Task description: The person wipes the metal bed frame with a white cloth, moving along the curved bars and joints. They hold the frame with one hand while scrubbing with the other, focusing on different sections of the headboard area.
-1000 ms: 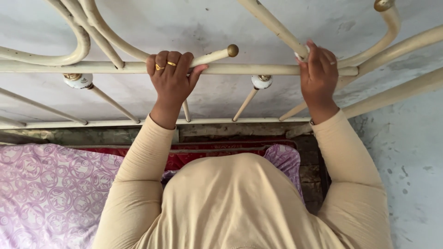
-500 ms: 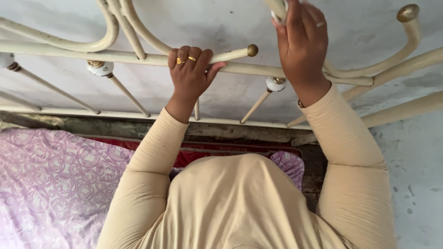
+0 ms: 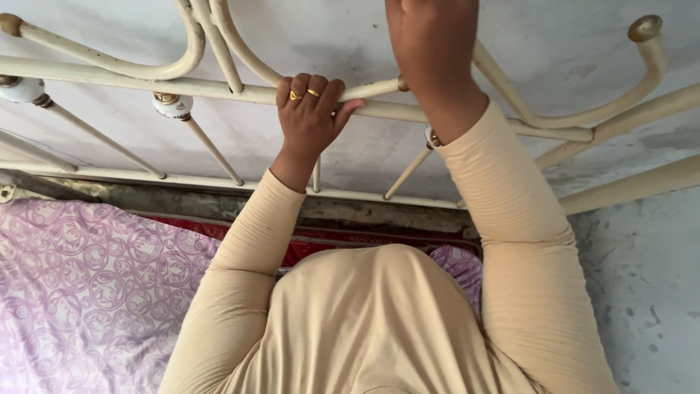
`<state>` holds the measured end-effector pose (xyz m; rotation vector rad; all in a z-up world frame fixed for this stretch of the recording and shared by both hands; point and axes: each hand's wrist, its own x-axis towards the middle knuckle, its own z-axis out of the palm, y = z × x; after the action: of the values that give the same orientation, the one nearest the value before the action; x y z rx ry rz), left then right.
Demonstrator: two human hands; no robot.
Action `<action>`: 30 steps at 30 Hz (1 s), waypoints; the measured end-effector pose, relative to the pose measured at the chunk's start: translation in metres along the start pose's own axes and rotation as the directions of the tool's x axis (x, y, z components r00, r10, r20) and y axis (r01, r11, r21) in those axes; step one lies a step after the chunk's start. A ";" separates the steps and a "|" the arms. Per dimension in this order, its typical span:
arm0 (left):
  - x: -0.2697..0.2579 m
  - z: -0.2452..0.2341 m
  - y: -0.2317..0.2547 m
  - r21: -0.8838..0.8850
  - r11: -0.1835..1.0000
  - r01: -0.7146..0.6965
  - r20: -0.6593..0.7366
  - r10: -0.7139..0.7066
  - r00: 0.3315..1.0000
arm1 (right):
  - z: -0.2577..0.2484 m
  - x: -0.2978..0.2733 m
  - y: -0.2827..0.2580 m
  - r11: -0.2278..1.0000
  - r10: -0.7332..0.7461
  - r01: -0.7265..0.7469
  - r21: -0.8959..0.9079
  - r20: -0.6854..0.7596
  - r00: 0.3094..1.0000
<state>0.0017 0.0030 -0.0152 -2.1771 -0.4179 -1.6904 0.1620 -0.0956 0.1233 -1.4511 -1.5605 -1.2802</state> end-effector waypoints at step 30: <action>0.009 -0.035 -0.005 -0.066 0.988 -0.139 0.152 0.148 0.977 | -0.170 -0.297 0.045 -0.351 0.824 -0.672 0.653 0.556 0.110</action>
<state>-0.0284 -0.0079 0.0023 -2.3285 -0.2495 -1.4769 0.2335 -0.3600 -0.0862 -1.0877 -0.3855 0.3913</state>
